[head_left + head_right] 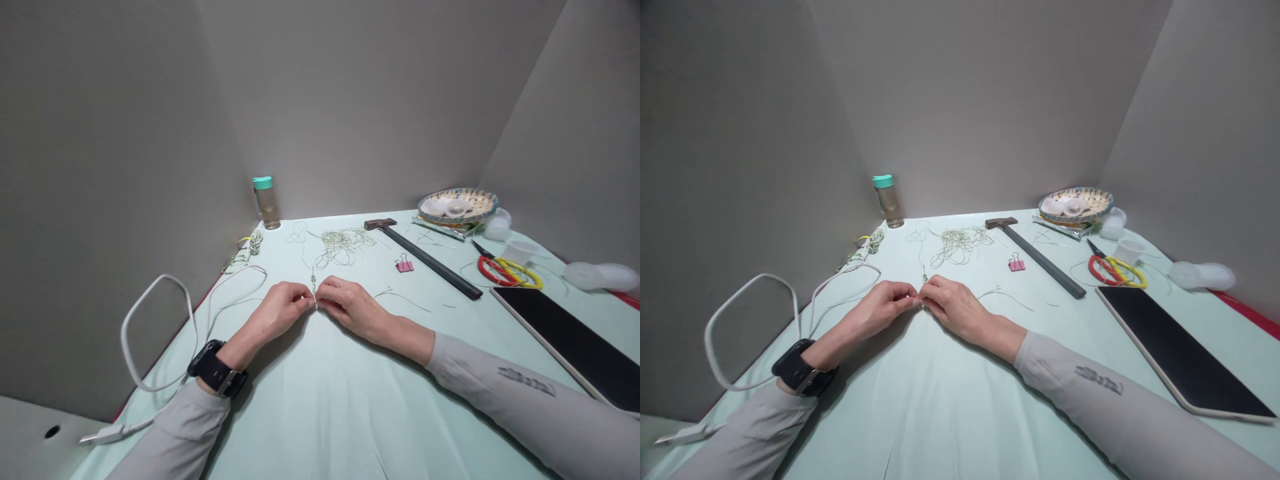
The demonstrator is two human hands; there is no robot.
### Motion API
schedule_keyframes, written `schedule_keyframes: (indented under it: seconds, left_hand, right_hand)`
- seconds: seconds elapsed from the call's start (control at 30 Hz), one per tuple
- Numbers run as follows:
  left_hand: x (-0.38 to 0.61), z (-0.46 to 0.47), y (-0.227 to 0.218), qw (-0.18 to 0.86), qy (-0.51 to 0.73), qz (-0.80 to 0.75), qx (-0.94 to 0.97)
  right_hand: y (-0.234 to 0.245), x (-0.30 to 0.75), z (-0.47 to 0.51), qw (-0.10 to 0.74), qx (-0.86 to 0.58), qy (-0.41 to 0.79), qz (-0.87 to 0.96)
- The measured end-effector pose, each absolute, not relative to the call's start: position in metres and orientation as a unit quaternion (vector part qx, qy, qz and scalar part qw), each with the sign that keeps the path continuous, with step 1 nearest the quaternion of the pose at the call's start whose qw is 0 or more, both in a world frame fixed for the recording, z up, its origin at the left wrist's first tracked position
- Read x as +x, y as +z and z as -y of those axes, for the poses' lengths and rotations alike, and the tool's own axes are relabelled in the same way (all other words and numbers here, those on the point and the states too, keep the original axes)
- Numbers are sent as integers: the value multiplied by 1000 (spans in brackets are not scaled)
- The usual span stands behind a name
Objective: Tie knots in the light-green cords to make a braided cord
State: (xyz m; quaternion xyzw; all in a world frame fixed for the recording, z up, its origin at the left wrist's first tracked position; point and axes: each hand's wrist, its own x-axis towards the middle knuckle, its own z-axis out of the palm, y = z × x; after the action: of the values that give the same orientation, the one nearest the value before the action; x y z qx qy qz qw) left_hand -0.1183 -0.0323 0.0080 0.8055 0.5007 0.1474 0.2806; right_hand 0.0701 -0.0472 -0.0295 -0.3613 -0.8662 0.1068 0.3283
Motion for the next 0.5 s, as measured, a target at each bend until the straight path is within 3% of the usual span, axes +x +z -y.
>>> schedule_keyframes:
  seconds: [0.5]
  left_hand:
    - [-116,35,8,310,143,-520,783]
  right_hand:
    - [-33,72,43,306,-357,44,881]
